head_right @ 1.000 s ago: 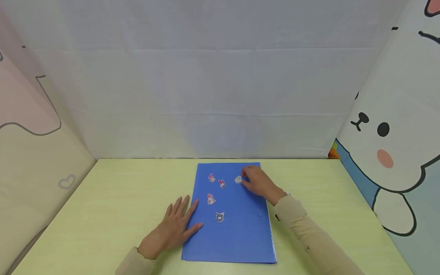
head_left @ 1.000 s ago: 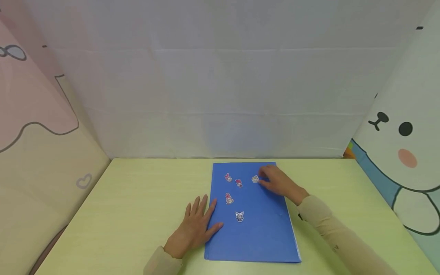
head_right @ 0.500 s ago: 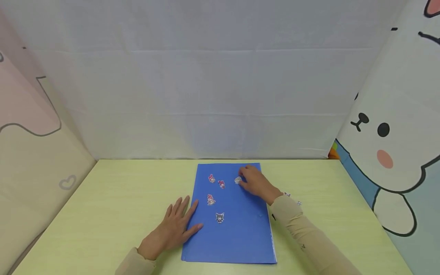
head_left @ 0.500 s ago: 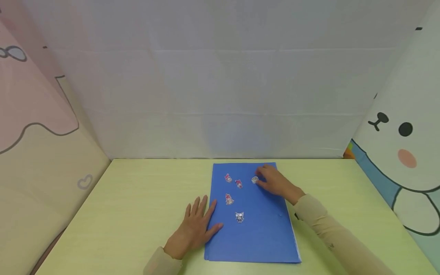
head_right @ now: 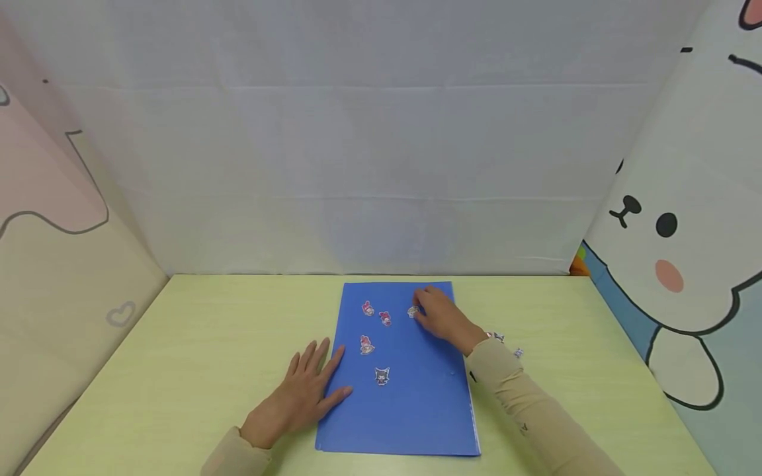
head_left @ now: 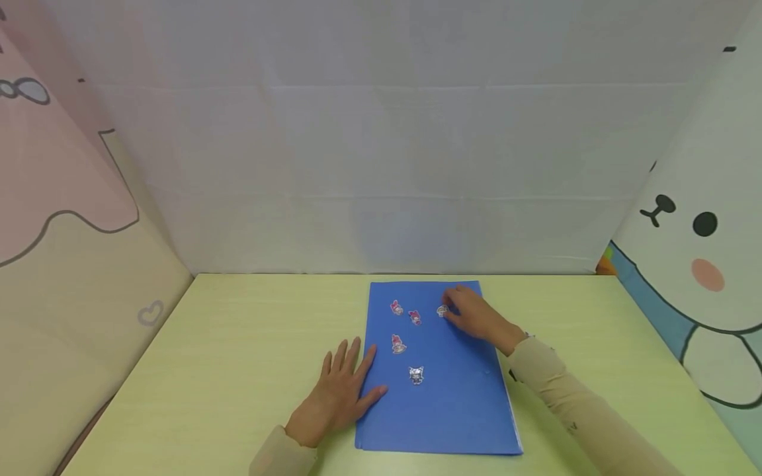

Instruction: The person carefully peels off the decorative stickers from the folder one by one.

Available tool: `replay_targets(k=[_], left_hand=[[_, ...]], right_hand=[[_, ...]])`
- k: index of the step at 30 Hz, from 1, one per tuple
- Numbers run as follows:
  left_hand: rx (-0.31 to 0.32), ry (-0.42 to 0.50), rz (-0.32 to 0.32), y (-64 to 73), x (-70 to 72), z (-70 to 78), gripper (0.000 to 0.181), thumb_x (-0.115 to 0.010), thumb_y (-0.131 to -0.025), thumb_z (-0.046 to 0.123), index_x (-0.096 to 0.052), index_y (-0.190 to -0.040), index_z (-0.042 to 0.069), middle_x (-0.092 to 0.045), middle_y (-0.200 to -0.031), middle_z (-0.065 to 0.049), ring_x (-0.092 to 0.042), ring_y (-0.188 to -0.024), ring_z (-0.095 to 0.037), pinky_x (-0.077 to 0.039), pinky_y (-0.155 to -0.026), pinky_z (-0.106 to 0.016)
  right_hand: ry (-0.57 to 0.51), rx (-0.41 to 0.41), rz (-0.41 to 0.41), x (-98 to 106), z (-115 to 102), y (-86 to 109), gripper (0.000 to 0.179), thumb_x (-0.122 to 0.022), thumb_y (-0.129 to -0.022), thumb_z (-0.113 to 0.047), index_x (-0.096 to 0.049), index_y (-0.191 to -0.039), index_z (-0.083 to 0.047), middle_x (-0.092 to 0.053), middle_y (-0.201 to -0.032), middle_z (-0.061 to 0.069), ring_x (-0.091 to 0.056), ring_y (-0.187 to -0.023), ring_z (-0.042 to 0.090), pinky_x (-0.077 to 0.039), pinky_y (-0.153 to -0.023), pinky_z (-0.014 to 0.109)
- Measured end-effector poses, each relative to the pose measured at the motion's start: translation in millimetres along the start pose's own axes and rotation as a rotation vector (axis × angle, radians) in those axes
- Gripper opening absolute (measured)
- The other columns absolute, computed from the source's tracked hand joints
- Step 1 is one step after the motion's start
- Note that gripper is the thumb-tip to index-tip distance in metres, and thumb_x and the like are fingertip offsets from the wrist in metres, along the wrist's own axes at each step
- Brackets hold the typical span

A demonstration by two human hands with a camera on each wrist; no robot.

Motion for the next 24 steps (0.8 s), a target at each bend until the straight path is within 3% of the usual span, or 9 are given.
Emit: replay_targets(k=[7, 13, 24], left_hand=[[-0.022, 0.005, 0.029, -1.2, -2.1, -2.3, 0.072, -0.055, -0.103, 0.048, -0.04, -0.156, 0.002, -0.033, -0.159, -0.029, -0.027, -0.146, -0.053, -0.024, -0.113, -0.072], [-0.012, 0.0, 0.015, -0.6, -0.1, -0.9, 0.072, -0.054, -0.103, 0.05, -0.041, -0.156, 0.003, -0.033, -0.16, -0.028, -0.027, -0.147, -0.052, -0.024, -0.114, -0.069], [-0.005, -0.005, 0.013, -1.2, -2.9, -2.9, 0.073, -0.053, -0.103, 0.052, -0.04, -0.157, 0.005, -0.032, -0.161, -0.027, -0.027, -0.148, -0.051, -0.024, -0.115, -0.069]], right_hand=[[0.01, 0.045, 0.062, -2.9, 0.5, -1.9, 0.009, -0.068, -0.09, 0.01, -0.065, -0.097, 0.005, -0.065, -0.09, 0.014, -0.062, -0.088, 0.031, -0.054, -0.082, 0.048], [0.024, 0.039, 0.126, -1.7, -1.4, 0.2, 0.009, -0.067, -0.089, 0.012, -0.068, -0.094, 0.004, -0.064, -0.086, 0.013, -0.061, -0.083, 0.029, -0.054, -0.078, 0.048], [-0.007, 0.041, 0.151, -0.3, 2.1, 1.3, 0.013, -0.066, -0.087, 0.015, -0.067, -0.091, 0.002, -0.065, -0.084, 0.011, -0.061, -0.082, 0.028, -0.054, -0.077, 0.048]])
Point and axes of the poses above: each hand's wrist, its own y-axis away from the middle knuckle, its own x-axis out of the back of the hand, z = x × y, the point moved 4 cm from there along -y, towards the middle knuckle
